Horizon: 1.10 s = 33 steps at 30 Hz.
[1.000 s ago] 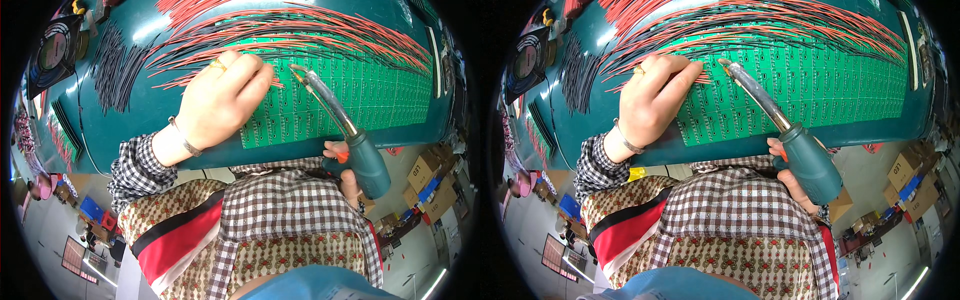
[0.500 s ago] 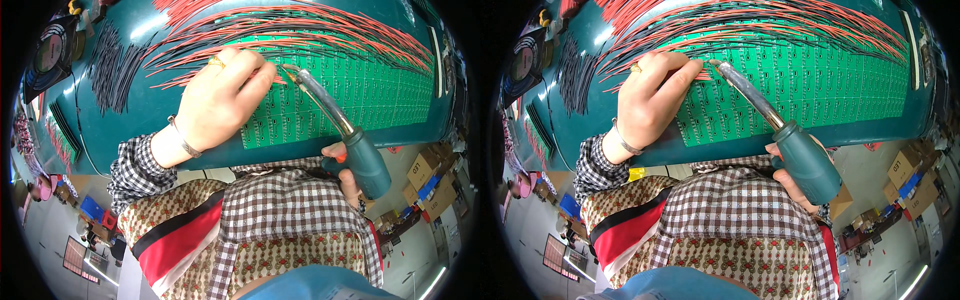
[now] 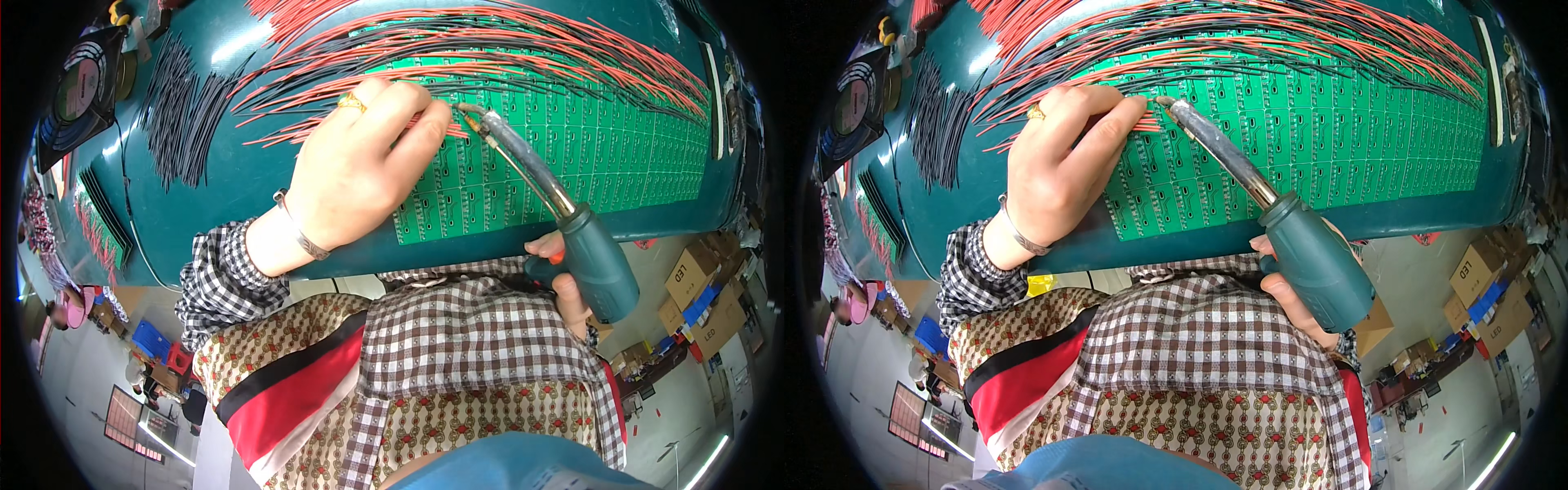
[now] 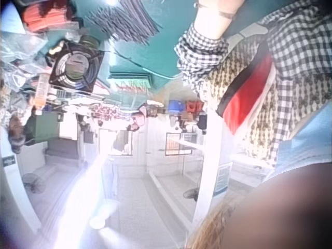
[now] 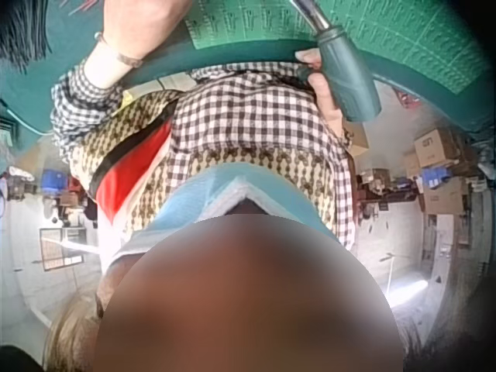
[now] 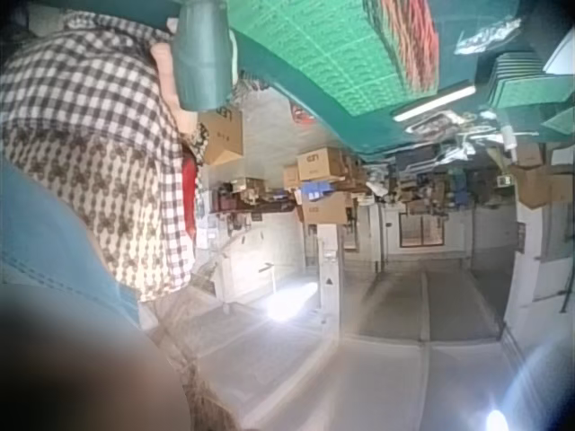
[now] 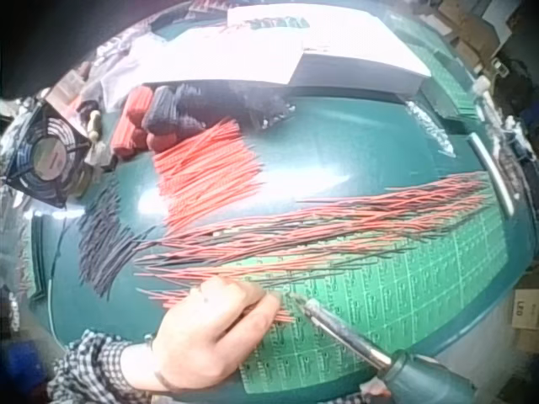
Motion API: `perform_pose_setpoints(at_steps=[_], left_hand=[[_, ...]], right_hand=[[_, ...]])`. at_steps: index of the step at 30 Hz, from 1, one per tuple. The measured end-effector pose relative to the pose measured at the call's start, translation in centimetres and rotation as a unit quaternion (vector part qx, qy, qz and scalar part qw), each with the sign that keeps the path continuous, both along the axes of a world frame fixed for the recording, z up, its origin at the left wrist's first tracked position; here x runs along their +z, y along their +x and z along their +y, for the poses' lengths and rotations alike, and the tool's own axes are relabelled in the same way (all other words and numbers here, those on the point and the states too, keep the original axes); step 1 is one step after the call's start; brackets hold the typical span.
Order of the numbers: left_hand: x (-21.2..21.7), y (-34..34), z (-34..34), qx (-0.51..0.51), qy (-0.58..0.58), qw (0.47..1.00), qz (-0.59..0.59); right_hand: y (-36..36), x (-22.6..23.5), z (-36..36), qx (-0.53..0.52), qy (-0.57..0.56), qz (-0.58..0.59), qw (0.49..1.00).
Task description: Soldering small red and black wires onto individual circuit boards on a larger panel.
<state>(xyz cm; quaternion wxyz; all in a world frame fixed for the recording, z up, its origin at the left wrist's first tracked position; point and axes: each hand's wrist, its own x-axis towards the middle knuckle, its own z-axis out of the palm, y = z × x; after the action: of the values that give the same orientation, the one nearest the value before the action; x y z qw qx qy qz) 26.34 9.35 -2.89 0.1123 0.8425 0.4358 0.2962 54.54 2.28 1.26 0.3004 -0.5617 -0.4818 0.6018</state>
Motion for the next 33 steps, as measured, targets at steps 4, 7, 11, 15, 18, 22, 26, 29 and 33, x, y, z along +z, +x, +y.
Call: perform_pose_setpoints(at_steps=[4,7,11,15,18,22,26,29,33], left_hand=[[-0.1,0.0,0.0,-0.001,0.002,1.0,0.005],[0.0,0.0,-0.1,0.0,-0.002,1.0,0.007],[0.0,0.0,-0.1,0.0,0.002,1.0,0.01],[-0.1,0.0,-0.2,0.003,0.002,1.0,0.012],[0.1,0.1,-0.2,0.01,-0.002,1.0,0.001],[0.3,0.2,-0.2,0.015,-0.008,1.0,-0.01],[0.4,0.1,-0.2,0.025,-0.012,1.0,-0.005],[0.2,-0.4,-0.3,0.043,-0.06,0.992,-0.106],[1.3,0.2,0.0,0.027,-0.006,0.995,-0.099]], right_hand=[[0.5,-0.5,-0.4,0.001,-0.004,0.006,1.0],[0.7,0.0,-0.3,0.007,-0.007,-0.007,1.0],[0.1,0.0,-0.2,-0.023,0.007,0.002,1.0],[0.4,-0.2,-0.4,-0.023,0.009,-0.015,1.0],[0.6,-0.3,-0.3,-0.012,0.005,-0.017,1.0],[0.6,-0.5,-0.3,-0.011,0.015,-0.007,1.0],[0.2,-0.4,-0.3,-0.043,0.001,0.03,0.999],[0.6,-0.6,-0.6,-0.054,0.003,0.014,0.998],[0.2,-0.3,-0.8,-0.096,0.022,-0.003,0.995]])
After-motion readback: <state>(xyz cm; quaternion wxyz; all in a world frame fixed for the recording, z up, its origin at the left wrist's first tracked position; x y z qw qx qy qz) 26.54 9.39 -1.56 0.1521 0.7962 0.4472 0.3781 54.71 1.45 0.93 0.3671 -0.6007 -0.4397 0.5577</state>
